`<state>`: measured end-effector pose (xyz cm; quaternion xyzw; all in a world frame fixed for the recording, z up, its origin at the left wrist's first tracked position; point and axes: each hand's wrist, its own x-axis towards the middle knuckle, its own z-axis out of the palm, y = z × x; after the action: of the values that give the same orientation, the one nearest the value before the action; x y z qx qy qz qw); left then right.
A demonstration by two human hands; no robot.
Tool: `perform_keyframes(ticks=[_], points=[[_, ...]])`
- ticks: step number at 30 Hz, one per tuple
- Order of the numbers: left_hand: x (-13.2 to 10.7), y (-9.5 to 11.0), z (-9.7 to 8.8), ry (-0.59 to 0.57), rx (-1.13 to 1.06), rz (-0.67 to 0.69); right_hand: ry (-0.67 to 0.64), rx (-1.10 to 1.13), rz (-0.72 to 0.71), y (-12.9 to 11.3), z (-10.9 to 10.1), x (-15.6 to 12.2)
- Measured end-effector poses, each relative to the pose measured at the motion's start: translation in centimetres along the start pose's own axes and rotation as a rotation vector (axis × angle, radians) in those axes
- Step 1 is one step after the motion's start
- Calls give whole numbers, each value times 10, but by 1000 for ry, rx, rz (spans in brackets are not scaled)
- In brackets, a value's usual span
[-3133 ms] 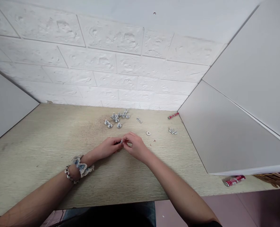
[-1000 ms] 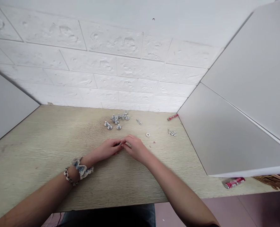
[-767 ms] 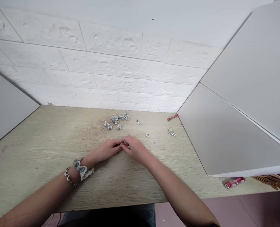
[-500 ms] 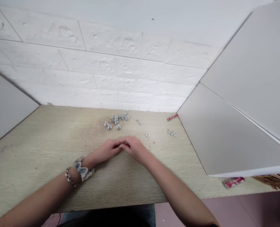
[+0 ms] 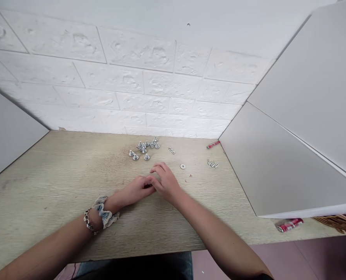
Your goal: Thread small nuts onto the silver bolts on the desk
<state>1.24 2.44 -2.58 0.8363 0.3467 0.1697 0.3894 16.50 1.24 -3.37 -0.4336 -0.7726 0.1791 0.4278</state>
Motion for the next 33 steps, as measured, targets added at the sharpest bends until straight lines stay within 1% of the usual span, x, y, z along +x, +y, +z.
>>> perform_keyframes(ticks=[3,6,9,12,16,20,23,25,28,30,33], points=[[1,0,3,-5,-92,5,-13,71,-29,-1,4,-1],[1,1,2,14,-207,-5,-123,106,-52,-4,6,-3],[1,2,-2,5,-277,-75,-216,97,-22,-4,4,-4],[1,3,-7,5,-363,-143,-252,85,19,-2,2,-5],[2,3,-14,62,-481,-191,-266,113,46,1,-2,-4],[4,0,-16,167,-552,-242,-233,161,33,1,-9,-2],[6,-3,-17,229,-601,-259,-141,226,-11,-1,-13,-1],[6,-3,-17,209,-577,-263,-63,233,-36,-4,-14,0],[5,0,-17,120,-474,-249,21,168,-58,-7,-11,0],[4,2,-17,74,-423,-224,38,120,-58,-7,-8,1],[4,6,-16,59,-399,-188,15,87,-54,-5,-7,2]])
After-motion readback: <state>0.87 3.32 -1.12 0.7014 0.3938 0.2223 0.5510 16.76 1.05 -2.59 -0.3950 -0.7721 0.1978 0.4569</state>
